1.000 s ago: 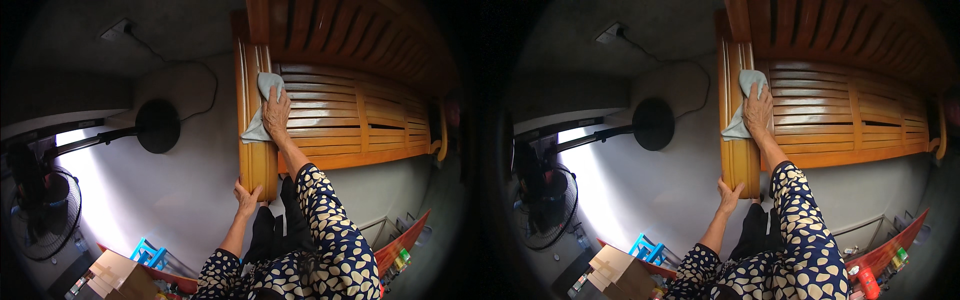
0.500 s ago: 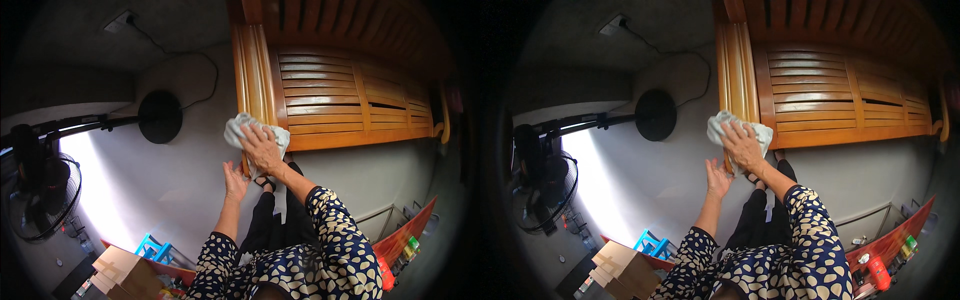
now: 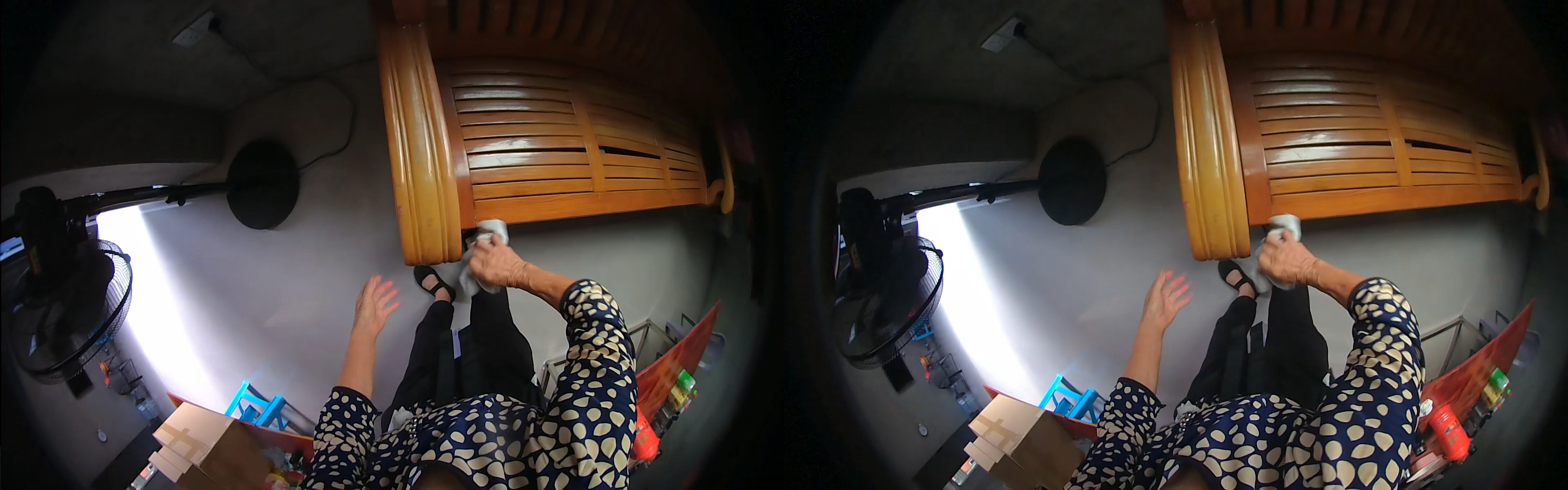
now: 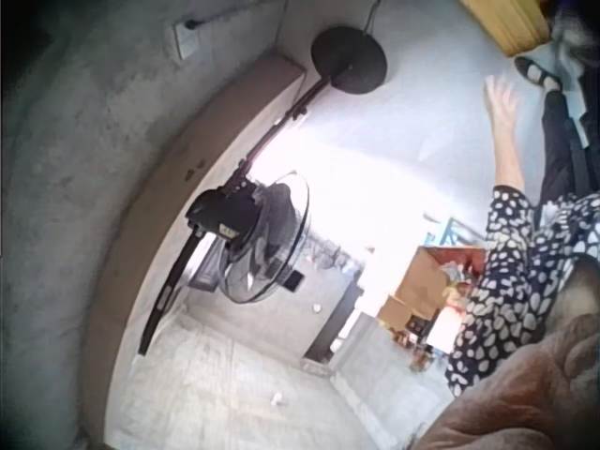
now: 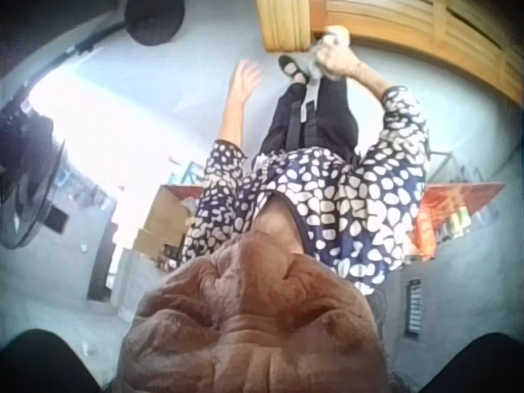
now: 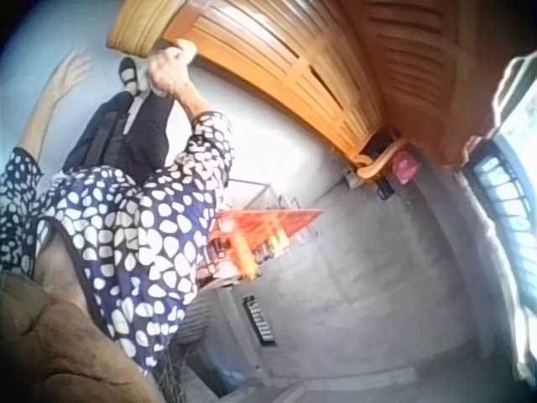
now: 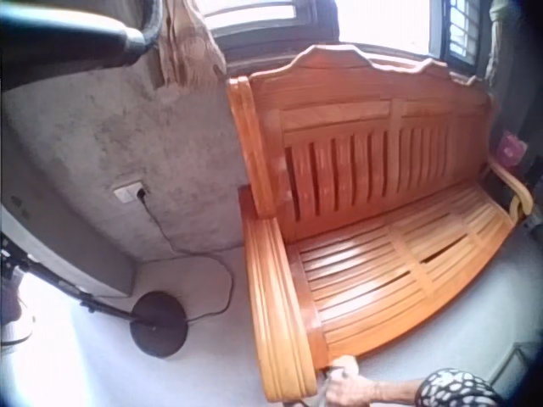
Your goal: The person wipes a wooden bench with a white cloth, cleaning the armrests, slatted seat, and backrest. They move along the bench to cover different sections, including the underside of the seat and the armrests.
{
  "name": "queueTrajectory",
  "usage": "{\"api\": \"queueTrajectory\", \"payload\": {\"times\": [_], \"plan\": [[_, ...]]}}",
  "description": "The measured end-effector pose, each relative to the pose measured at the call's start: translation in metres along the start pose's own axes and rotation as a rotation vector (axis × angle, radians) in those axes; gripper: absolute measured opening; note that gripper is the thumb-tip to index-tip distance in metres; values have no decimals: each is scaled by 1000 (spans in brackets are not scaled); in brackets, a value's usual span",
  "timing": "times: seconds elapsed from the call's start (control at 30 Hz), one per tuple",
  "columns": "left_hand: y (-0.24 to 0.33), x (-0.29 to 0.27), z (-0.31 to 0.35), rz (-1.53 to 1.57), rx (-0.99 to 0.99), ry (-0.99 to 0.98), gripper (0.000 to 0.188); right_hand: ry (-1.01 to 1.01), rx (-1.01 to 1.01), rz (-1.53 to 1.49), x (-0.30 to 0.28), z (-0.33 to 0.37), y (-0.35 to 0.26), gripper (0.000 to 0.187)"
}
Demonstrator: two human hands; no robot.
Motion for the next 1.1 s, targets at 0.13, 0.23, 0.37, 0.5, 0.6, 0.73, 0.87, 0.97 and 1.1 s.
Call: {"api": "queueTrajectory", "payload": {"times": [0.13, 0.23, 0.37, 0.5, 0.6, 0.73, 0.87, 0.97, 1.1], "plan": [[-7, 0, -1, -60, -13, 91, 63, 751, 674, -148, -80, -27, 34, 16], [-1, 17, -6, -78, 1, 93, 59, 994, 784, -177, -98, -65, 37, 36], [19, 49, 2, -114, 51, 61, 56, 720, 703, -53, -50, -102, -4, 54], [35, 63, -2, -128, 108, 39, 59, 611, 608, -17, -45, -95, 6, 52], [44, 76, -4, -235, 128, 209, 64, 576, 583, -42, -54, -101, 26, 51], [61, 102, -17, -346, 264, 229, 64, 551, 602, -53, -63, -119, 47, 51], [76, 126, -36, -432, 459, 242, 57, 539, 590, -127, -79, -140, 89, 49], [87, 141, -50, -496, 551, 292, 58, 537, 608, -139, -83, -160, 126, 50], [106, 169, -54, -692, 585, 389, 60, 576, 630, -92, -86, -179, 169, 50]]}}
Point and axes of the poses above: each hand's wrist, its own z-axis away from the middle knuckle, its own x-axis out of the palm, y = z × x, the point moved 3 cm from there along -z, towards the middle knuckle, and after that the axes turned 4 degrees about -x, right-handed, at the moved point
